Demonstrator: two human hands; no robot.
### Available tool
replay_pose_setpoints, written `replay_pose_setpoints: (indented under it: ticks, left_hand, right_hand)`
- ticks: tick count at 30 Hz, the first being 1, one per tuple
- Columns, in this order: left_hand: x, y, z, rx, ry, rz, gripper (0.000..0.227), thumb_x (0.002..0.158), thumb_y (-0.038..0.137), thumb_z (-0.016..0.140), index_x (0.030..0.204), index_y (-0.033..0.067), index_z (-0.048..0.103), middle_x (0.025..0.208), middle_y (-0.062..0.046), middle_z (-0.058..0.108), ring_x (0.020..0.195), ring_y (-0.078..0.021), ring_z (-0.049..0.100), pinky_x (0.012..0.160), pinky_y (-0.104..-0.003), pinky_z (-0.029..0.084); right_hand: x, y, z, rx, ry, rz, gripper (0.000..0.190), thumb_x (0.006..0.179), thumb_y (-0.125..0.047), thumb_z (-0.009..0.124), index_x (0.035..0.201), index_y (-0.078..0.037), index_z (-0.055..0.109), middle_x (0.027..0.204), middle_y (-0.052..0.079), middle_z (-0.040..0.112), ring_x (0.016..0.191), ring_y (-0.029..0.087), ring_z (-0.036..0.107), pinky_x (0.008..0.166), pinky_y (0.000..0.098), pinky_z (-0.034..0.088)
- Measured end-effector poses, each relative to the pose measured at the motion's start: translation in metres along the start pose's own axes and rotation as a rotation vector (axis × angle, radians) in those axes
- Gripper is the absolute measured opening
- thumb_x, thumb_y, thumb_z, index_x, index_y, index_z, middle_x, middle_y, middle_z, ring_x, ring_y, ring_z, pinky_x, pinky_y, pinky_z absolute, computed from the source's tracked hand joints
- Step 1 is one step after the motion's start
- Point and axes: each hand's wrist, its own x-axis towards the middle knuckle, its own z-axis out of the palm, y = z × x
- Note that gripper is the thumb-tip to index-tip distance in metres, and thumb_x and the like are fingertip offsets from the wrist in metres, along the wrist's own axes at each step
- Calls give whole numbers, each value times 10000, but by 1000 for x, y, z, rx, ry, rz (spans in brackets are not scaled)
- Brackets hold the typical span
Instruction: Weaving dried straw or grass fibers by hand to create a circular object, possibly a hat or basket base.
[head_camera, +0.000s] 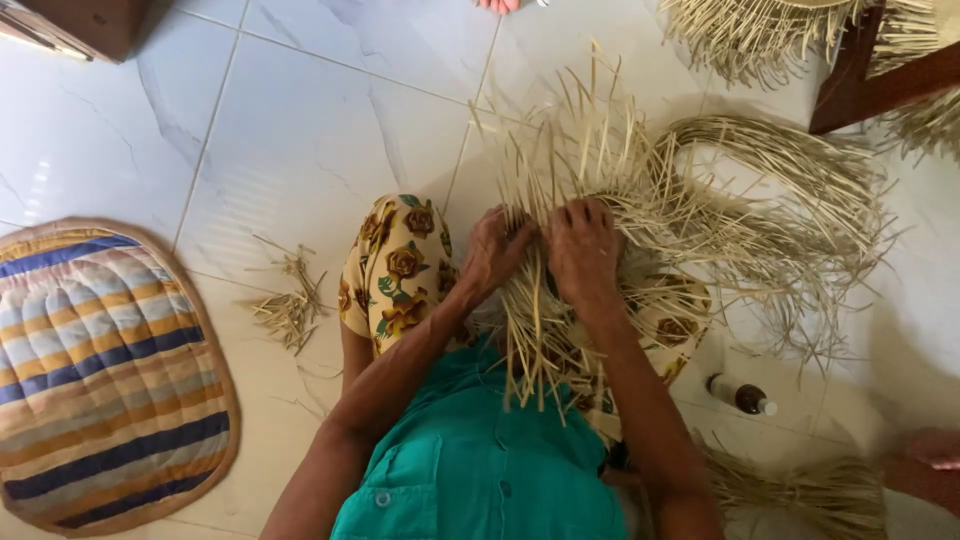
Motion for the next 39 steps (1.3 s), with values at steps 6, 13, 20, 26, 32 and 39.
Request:
replay_pose_setpoints:
  ticks: [6, 13, 20, 26, 32, 39]
  left_hand:
    - [6, -1, 3, -41, -48, -406, 309, 745, 347, 633, 713, 40, 625, 714, -131, 604, 736, -289, 597, 682, -440, 459]
    - [6, -1, -1, -115, -115, -531, 341, 777, 369, 626, 752, 31, 662, 685, -149, 604, 698, -276, 574, 653, -413, 450]
    - [4, 16, -12, -234, -136, -544, 327, 768, 396, 666, 679, 85, 621, 631, -70, 555, 624, -197, 530, 602, -360, 455]
    - [3, 6, -2, -122, -145, -446, 385, 800, 419, 653, 618, 88, 583, 570, -71, 531, 577, -185, 518, 543, -343, 447]
    - [7, -7, 0, -47, -114, -390, 397, 772, 395, 689, 610, 51, 575, 545, -97, 527, 568, -203, 511, 544, -382, 448]
    - [4, -11, 5, -84, -69, -418, 361, 747, 372, 699, 593, 67, 584, 560, -102, 547, 578, -221, 540, 562, -406, 458]
  right_hand:
    - [-20, -32, 19, 117, -159, 330, 283, 980, -421, 455, 993, -141, 500, 946, 44, 507, 853, 237, 573, 723, 421, 496]
    - [-30, -30, 49, -22, -288, 369, 329, 865, -369, 563, 1072, -120, 506, 1024, 74, 568, 810, 308, 655, 695, 466, 536]
    - [-25, -43, -4, 268, -236, 488, 187, 870, -281, 575, 843, -97, 558, 870, 87, 578, 785, 381, 631, 592, 497, 523]
    - [-30, -43, -7, 432, -185, 487, 154, 871, -201, 572, 915, -55, 550, 891, 148, 549, 828, 452, 575, 561, 545, 509]
    - [-41, -48, -32, 463, -246, 485, 171, 912, -208, 551, 904, -38, 560, 816, 167, 578, 766, 423, 586, 571, 537, 496]
    - [-95, -28, -120, 322, -584, 412, 233, 999, -312, 350, 957, -153, 514, 660, 39, 572, 518, 268, 580, 442, 435, 446]
